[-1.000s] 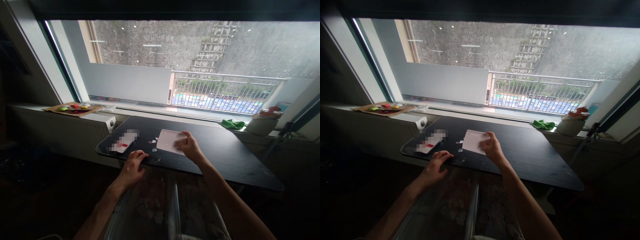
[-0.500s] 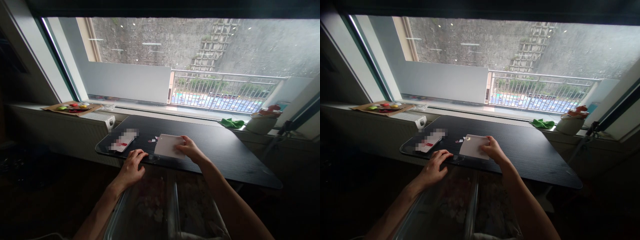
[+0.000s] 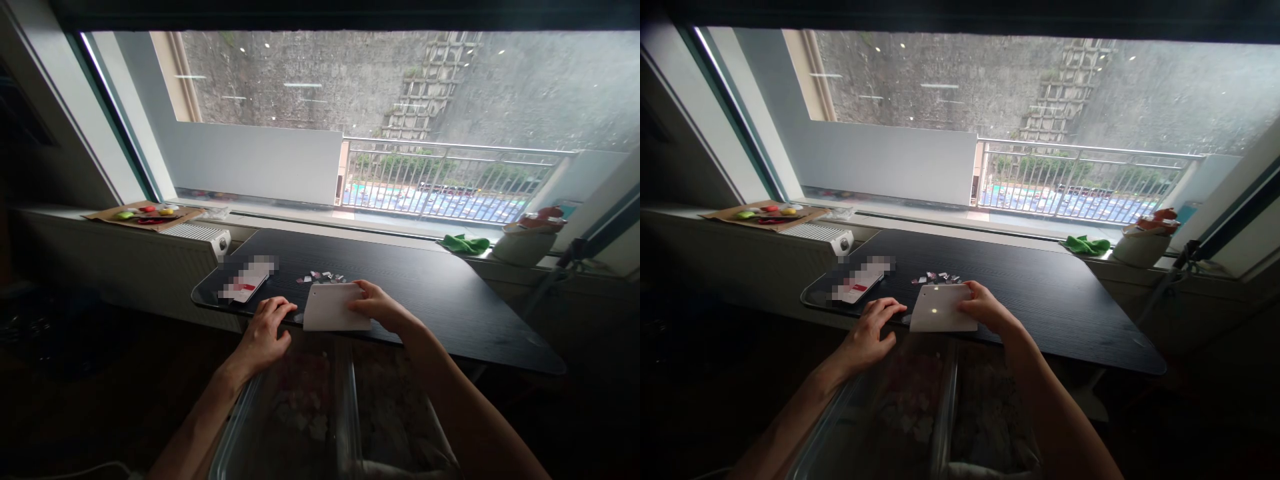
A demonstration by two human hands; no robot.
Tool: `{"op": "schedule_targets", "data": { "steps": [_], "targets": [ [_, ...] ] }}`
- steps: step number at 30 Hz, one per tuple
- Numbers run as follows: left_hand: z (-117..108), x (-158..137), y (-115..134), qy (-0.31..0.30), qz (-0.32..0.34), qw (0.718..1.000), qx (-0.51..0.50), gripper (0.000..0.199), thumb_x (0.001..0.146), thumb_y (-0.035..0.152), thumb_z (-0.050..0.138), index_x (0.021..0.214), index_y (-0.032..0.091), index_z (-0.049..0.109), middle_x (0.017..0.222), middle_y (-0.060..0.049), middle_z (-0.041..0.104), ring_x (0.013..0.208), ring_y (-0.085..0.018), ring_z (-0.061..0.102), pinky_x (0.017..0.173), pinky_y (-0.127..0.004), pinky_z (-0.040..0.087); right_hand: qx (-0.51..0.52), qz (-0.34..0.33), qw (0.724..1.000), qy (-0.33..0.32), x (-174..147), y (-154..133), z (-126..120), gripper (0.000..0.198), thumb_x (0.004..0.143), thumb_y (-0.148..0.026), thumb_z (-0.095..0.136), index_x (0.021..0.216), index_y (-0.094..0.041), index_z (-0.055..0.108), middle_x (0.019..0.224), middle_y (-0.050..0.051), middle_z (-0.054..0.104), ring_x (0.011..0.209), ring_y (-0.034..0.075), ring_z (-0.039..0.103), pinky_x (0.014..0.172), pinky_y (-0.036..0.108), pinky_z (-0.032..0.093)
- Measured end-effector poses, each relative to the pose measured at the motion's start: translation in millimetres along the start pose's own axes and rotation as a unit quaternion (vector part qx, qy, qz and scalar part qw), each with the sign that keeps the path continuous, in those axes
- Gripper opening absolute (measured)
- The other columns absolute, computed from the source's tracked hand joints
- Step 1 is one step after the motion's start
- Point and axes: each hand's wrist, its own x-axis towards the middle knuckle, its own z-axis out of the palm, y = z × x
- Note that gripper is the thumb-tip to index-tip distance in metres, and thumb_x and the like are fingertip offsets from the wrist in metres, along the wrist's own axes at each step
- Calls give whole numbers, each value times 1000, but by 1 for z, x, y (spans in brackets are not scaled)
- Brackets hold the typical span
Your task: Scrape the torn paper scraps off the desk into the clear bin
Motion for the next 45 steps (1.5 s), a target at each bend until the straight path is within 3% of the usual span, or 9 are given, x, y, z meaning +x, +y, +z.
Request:
{"op": "schedule_targets", "data": {
  "steps": [7,12,16,18,23,26,33,38,45],
  "targets": [
    [0,0,1,9,-3,1000,-2,49,68,6,50,113,20,62,115,-7,57,111,-25,52,102,-44,47,23,-30,998,58,13,6,4,43,55,-11,67,95,-20,55,71,-3,66,63,15,64,55,25,51],
    [-1,0,1,6,-1,1000,-2,50,67,6,51,114,20,62,114,-6,58,111,-24,52,101,-42,47,21,-25,999,28,8,5,11,41,55,-11,67,94,-19,57,70,-2,69,63,16,65,56,26,52],
    [0,0,0,4,-4,1000,0,50,67,6,50,114,20,62,114,-7,57,111,-25,51,102,-43,47,24,-36,999,3,-3,3,-3,45,55,-14,70,98,-18,58,71,-2,69,63,16,65,56,26,53],
    [0,0,1,5,-4,1000,0,51,67,5,50,114,19,62,115,-7,57,111,-25,51,102,-43,47,17,-50,998,44,-6,3,-18,48,56,-18,71,101,-19,56,71,-1,69,62,17,65,56,28,54],
    [1,0,0,13,1,1000,2,49,68,6,50,113,18,62,114,-7,57,109,-25,52,101,-43,48,-69,-99,963,240,-6,7,-58,54,58,-27,71,109,-19,54,74,0,66,62,18,63,53,29,52],
    [1,0,-2,16,4,1000,0,48,68,8,51,113,20,63,114,-7,58,110,-26,52,101,-44,48,-115,-105,947,282,-3,12,-65,51,59,-29,69,107,-19,56,76,1,65,67,18,62,56,29,51],
    [2,-1,-4,15,5,1000,-4,48,69,8,51,113,20,63,114,-7,58,110,-25,52,101,-43,48,-107,-112,958,241,9,23,-34,50,62,-31,65,110,-19,54,79,1,64,67,18,62,58,30,52],
    [2,0,-4,17,2,1000,-10,49,67,7,52,113,20,64,114,-7,58,110,-26,53,101,-43,49,-101,-133,957,236,9,18,-33,52,65,-31,64,115,-21,51,81,1,63,69,18,62,60,32,53],
    [2,0,-2,13,-1,1000,-14,50,66,6,51,112,19,64,113,-7,59,110,-26,52,100,-44,48,-93,-155,969,168,11,24,-19,51,67,-27,63,116,-22,49,78,-1,63,68,17,63,60,32,54]
  ]
}}
